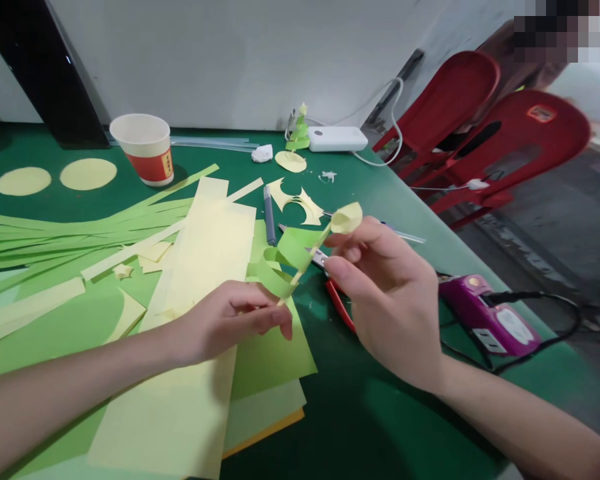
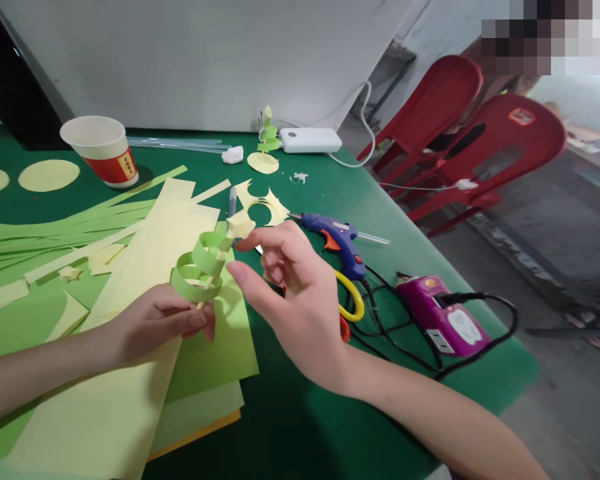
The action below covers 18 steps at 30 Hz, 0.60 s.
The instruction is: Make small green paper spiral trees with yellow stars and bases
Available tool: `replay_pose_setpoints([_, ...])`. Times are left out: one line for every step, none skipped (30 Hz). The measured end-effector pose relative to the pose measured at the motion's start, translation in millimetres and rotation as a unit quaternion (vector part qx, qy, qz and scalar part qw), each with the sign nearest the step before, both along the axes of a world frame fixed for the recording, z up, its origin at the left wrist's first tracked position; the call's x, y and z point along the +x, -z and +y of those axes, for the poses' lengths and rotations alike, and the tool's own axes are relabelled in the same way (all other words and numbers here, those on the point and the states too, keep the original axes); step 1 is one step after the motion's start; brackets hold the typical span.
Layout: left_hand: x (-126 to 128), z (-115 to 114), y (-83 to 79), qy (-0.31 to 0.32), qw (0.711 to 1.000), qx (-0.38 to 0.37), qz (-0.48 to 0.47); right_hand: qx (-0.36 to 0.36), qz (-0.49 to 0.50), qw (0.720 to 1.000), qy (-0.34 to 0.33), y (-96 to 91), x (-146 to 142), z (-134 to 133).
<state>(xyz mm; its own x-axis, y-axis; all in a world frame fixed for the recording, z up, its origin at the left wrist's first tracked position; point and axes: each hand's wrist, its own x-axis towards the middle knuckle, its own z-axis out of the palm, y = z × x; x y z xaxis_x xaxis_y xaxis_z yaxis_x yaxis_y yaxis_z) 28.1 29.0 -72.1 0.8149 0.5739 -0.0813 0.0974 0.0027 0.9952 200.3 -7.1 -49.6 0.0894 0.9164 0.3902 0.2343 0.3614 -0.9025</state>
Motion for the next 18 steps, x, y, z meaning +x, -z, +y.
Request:
replay_pose_setpoints([0.1,0.2,-1.0,0.002,1.0,0.001,0.001,-0.018,0.013,1.0,-0.004,-1.1,0.6,0.8])
replay_pose_setpoints([0.1,0.2,-1.5,0.005,1.0,0.0,0.002,-0.037,0.028,0.999,-0.013,-2.1,1.0,1.5])
replay_pose_setpoints([0.1,0.1,-1.8,0.008,1.0,-0.003,0.002,-0.057,0.046,0.997,-0.023,-3.0,1.2,2.1])
replay_pose_setpoints([0.2,-0.1,-1.8,0.009,1.0,-0.009,0.002,-0.077,0.066,0.994,-0.033,-3.8,1.2,2.7])
replay_pose_setpoints([0.3,-0.3,-1.7,0.009,1.0,-0.017,0.001,-0.097,0.088,0.991,-0.041,-4.5,1.3,3.4])
replay_pose_setpoints([0.4,-0.5,-1.4,0.009,1.0,-0.026,-0.002,-0.115,0.107,0.986,-0.05,-5.2,1.5,4.2])
replay_pose_setpoints([0.6,-0.6,-1.2,0.011,0.999,-0.034,-0.006,-0.129,0.121,0.983,-0.058,-5.8,1.7,5.2])
replay_pose_setpoints([0.7,-0.6,-0.9,0.014,0.999,-0.041,-0.011,-0.138,0.131,0.98,-0.064,-6.3,2.1,6.3])
replay_pose_setpoints([0.8,-0.5,-0.7,0.018,0.999,-0.047,-0.015,-0.139,0.136,0.979,-0.067,-6.7,2.5,7.5])
replay_pose_setpoints([0.9,-0.4,-0.4,0.021,0.998,-0.052,-0.02,-0.136,0.135,0.979,-0.07,-7.0,3.0,8.6])
replay_pose_setpoints([0.8,-0.3,0.0,0.023,0.998,-0.056,-0.025,-0.131,0.132,0.98,-0.068,-7.2,3.5,9.6])
replay_pose_setpoints([0.7,-0.2,0.4,0.023,0.997,-0.062,-0.03,-0.125,0.128,0.982,-0.063,-7.3,4.0,10.5])
replay_pose_setpoints([0.7,-0.2,0.9,0.022,0.997,-0.068,-0.034,-0.121,0.124,0.983,-0.056,-7.3,4.3,11.0])
replay_pose_setpoints([0.6,-0.3,1.5,0.02,0.996,-0.073,-0.037,-0.117,0.118,0.985,-0.05,-7.3,4.6,11.4])
replay_pose_setpoints([0.6,-0.5,2.0,0.019,0.996,-0.075,-0.038,-0.117,0.112,0.986,-0.045,-7.1,4.8,11.5])
replay_pose_setpoints([0.6,-0.7,2.4,0.018,0.996,-0.076,-0.039,-0.117,0.108,0.986,-0.042,-6.8,4.9,11.4])
replay_pose_setpoints([0.7,-1.0,2.6,0.018,0.996,-0.076,-0.039,-0.119,0.105,0.986,-0.042,-6.4,5.0,11.1])
replay_pose_setpoints([0.7,-1.2,2.5,0.017,0.996,-0.077,-0.037,-0.12,0.103,0.986,-0.044,-5.8,5.1,10.7])
